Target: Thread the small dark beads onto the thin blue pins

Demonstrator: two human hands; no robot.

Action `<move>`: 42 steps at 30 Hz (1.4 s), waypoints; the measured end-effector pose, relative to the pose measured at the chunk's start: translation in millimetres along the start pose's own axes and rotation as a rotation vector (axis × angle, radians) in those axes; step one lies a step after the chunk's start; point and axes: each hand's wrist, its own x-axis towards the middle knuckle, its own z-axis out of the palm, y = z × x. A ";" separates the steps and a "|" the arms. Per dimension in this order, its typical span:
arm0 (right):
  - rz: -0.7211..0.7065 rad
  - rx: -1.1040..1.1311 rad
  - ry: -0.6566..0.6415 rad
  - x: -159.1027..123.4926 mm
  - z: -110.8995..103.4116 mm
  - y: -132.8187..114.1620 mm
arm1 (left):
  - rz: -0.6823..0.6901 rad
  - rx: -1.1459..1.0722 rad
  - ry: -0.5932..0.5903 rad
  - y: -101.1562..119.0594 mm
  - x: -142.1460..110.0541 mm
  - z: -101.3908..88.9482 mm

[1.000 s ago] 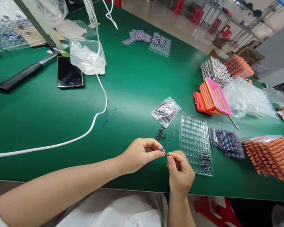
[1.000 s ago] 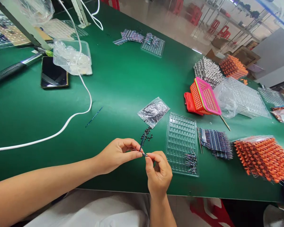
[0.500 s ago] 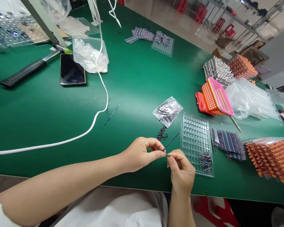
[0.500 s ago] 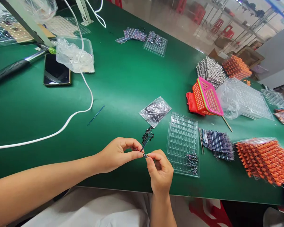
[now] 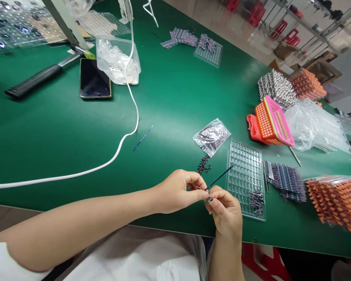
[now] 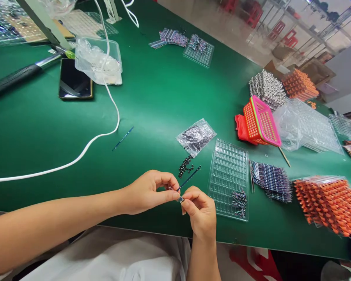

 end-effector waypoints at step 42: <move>-0.002 -0.124 0.053 -2.4 1.5 -0.7 | -0.019 -0.010 0.071 -0.9 -0.1 3.5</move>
